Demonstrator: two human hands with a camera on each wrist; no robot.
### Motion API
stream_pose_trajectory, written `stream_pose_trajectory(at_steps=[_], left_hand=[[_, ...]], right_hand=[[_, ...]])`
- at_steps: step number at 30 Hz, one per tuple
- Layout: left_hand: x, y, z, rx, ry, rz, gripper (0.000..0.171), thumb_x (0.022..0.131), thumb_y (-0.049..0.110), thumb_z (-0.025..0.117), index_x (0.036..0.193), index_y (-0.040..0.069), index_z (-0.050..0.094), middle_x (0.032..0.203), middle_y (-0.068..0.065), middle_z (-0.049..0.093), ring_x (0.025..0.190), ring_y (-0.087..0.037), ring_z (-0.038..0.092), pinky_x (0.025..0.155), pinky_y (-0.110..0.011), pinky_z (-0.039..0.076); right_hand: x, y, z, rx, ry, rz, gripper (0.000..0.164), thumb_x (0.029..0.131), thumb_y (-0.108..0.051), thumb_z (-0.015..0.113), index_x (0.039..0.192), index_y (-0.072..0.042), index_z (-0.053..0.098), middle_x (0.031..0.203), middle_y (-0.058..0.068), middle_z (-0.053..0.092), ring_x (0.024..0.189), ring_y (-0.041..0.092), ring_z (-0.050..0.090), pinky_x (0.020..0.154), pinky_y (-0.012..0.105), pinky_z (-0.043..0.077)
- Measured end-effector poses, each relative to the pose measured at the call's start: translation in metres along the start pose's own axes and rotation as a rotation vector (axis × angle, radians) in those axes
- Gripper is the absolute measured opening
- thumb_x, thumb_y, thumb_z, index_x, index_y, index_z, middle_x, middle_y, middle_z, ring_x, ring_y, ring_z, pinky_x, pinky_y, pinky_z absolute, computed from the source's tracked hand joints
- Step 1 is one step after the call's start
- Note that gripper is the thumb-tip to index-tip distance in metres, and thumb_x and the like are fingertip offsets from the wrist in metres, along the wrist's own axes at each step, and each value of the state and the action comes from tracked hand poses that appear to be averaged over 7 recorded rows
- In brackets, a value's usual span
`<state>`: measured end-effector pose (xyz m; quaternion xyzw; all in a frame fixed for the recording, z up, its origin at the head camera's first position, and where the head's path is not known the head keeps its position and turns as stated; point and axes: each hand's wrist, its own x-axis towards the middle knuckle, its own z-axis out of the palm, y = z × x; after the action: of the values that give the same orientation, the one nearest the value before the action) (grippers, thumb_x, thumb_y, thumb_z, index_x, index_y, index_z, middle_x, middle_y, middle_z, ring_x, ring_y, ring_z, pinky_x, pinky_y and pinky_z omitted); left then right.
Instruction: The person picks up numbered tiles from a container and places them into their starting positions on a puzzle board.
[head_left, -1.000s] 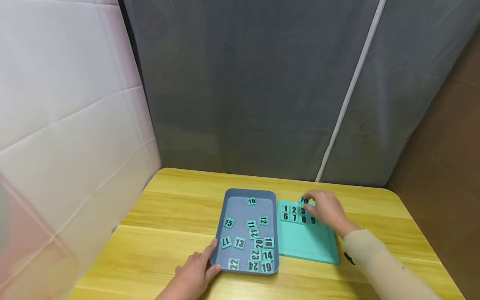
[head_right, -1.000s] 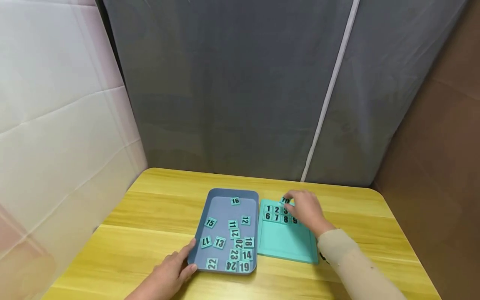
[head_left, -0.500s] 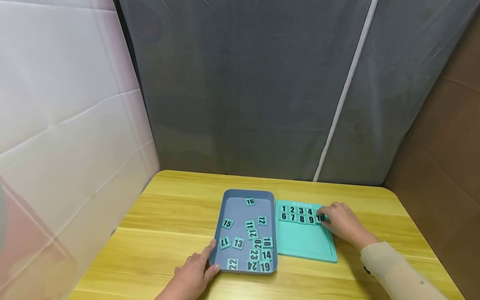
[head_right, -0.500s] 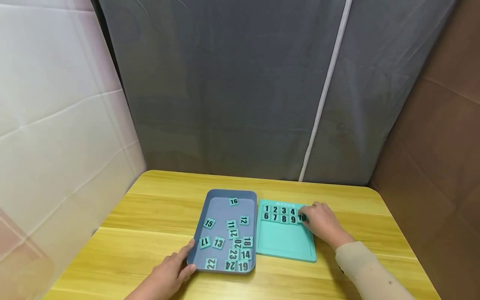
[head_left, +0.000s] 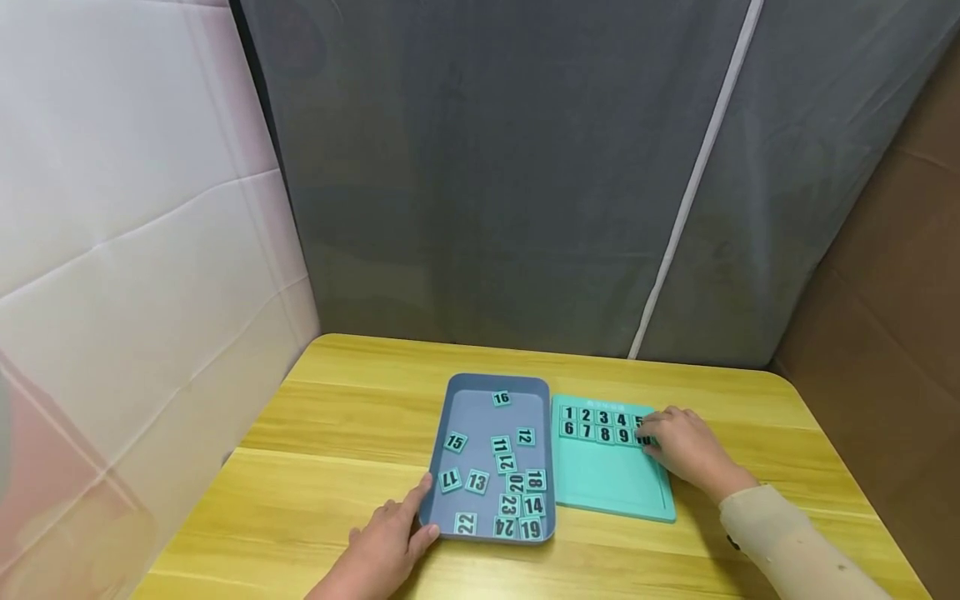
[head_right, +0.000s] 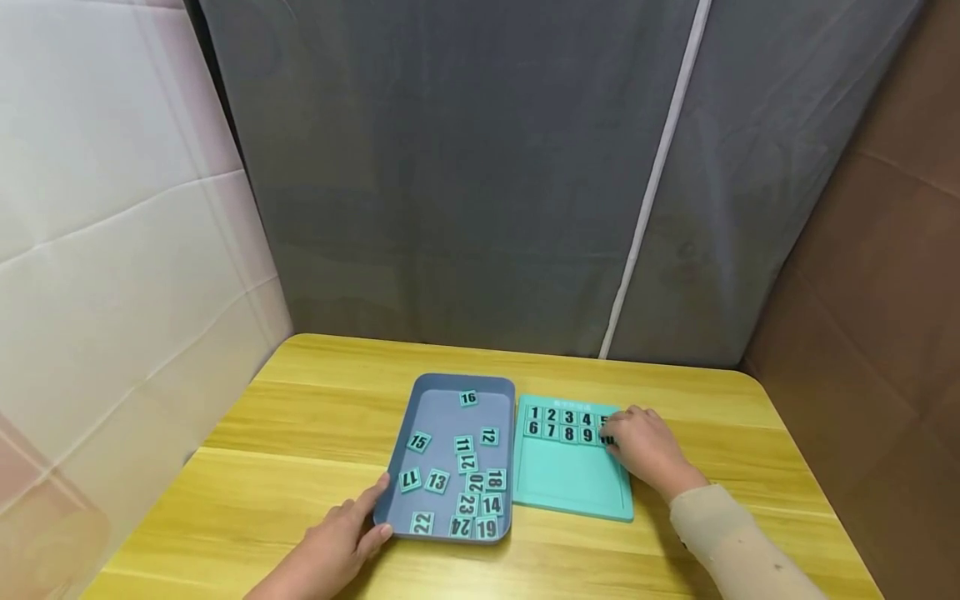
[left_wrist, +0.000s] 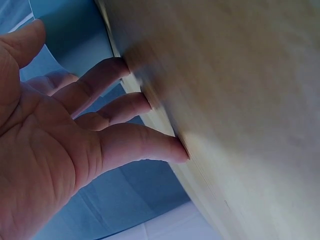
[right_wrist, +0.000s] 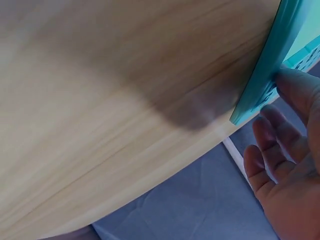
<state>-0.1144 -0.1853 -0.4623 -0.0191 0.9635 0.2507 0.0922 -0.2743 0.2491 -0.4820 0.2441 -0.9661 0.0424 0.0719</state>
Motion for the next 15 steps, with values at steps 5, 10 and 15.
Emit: stream_pose_trajectory(at_steps=[5,10,15], left_hand=[[-0.002,0.000,-0.001,0.001,0.007,-0.003,0.070,0.103,0.038,0.071,0.165,0.018,0.043,0.146,-0.032,0.061,0.141,-0.053,0.054,0.101,-0.092,0.033],[-0.003,0.000,-0.004,0.012,0.007,-0.004,0.070,0.103,0.038,0.070,0.165,0.019,0.043,0.145,-0.030,0.062,0.138,-0.050,0.056,0.101,-0.092,0.035],[-0.005,0.000,-0.003,-0.001,0.022,0.015,0.070,0.104,0.037,0.070,0.165,0.018,0.043,0.143,-0.029,0.064,0.138,-0.050,0.057,0.099,-0.093,0.034]], right_hand=[[0.002,-0.008,-0.004,0.027,0.017,0.012,0.023,0.090,-0.019,0.087,0.112,-0.011,0.084,0.127,0.015,0.075,0.117,0.040,0.069,0.099,0.063,0.054],[0.021,-0.048,-0.015,0.130,0.077,-0.053,0.023,0.096,-0.023,0.082,0.116,-0.010,0.082,0.123,0.011,0.079,0.118,0.038,0.071,0.104,0.064,0.054],[0.046,-0.116,-0.020,0.200,0.022,-0.170,0.024,0.099,-0.027,0.078,0.120,-0.014,0.081,0.120,0.003,0.081,0.117,0.031,0.072,0.105,0.058,0.055]])
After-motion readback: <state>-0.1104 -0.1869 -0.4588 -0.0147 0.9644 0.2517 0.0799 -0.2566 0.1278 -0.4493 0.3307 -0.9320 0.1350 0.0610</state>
